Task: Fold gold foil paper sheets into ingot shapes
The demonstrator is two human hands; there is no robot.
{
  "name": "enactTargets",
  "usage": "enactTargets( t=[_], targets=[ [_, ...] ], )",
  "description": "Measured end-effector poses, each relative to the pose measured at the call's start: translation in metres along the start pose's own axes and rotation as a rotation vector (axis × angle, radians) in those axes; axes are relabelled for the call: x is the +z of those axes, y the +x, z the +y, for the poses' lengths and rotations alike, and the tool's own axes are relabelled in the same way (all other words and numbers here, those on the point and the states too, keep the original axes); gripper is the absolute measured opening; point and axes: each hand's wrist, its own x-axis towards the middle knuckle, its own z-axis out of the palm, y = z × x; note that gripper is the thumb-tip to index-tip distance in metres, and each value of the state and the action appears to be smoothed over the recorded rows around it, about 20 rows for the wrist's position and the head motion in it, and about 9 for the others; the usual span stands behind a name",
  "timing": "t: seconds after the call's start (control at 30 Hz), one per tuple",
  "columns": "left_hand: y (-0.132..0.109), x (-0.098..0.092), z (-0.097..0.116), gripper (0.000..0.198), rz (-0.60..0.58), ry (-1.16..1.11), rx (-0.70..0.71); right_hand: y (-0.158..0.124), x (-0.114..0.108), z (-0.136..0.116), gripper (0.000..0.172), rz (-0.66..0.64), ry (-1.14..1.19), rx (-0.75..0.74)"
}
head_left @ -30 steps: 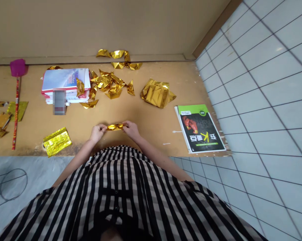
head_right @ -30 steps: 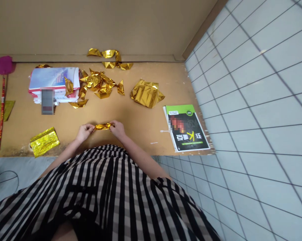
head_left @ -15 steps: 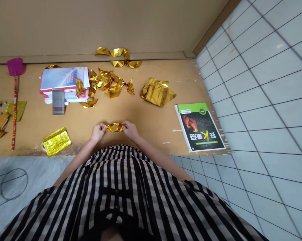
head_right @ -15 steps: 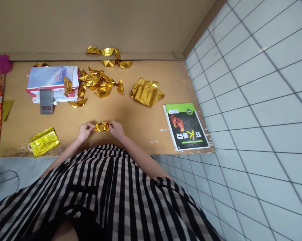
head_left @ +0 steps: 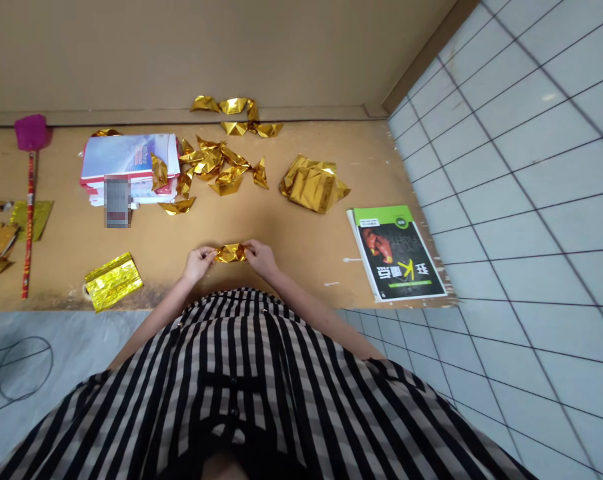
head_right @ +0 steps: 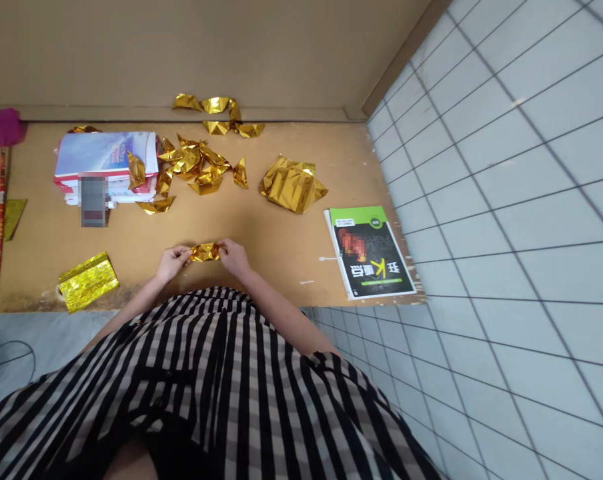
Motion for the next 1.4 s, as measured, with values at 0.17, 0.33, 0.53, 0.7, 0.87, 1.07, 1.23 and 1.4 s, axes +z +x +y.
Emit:
enactTargets(
  t=[0.17, 0.33, 0.53, 0.7, 0.87, 1.07, 1.23, 1.4],
  targets=[
    [-0.002, -0.001, 0.001, 0.019, 0.027, 0.011, 0.040, -0.003, 0.003, -0.004, 0.030, -0.003, -0.029, -0.011],
    [-0.005, 0.000, 0.001, 0.021, 0.036, -0.007, 0.047, -0.004, 0.004, -0.006, 0.030, 0.008, -0.021, -0.011],
    [-0.008, -0.001, 0.000, 0.020, 0.062, -0.026, 0.050, -0.004, 0.007, -0.008, 0.030, 0.010, -0.015, -0.011],
    [-0.009, -0.003, -0.002, 0.023, 0.077, -0.015, 0.074, -0.004, 0.013, -0.008, 0.027, 0.010, -0.005, -0.014],
    [-0.011, -0.009, -0.001, 0.018, 0.062, -0.034, 0.070, -0.005, 0.016, -0.009, 0.024, 0.015, 0.096, 0.043],
    [-0.017, -0.020, -0.005, 0.015, 0.063, -0.045, 0.054, -0.010, 0.023, -0.011, 0.023, 0.000, 0.121, 0.057],
    [-0.024, -0.027, -0.007, 0.013, 0.080, -0.024, 0.086, -0.015, 0.029, -0.017, 0.024, 0.013, 0.067, -0.010],
    [-0.033, -0.031, -0.009, 0.009, 0.129, -0.012, 0.103, -0.020, 0.040, -0.023, 0.024, 0.047, 0.093, 0.007]
  ],
)
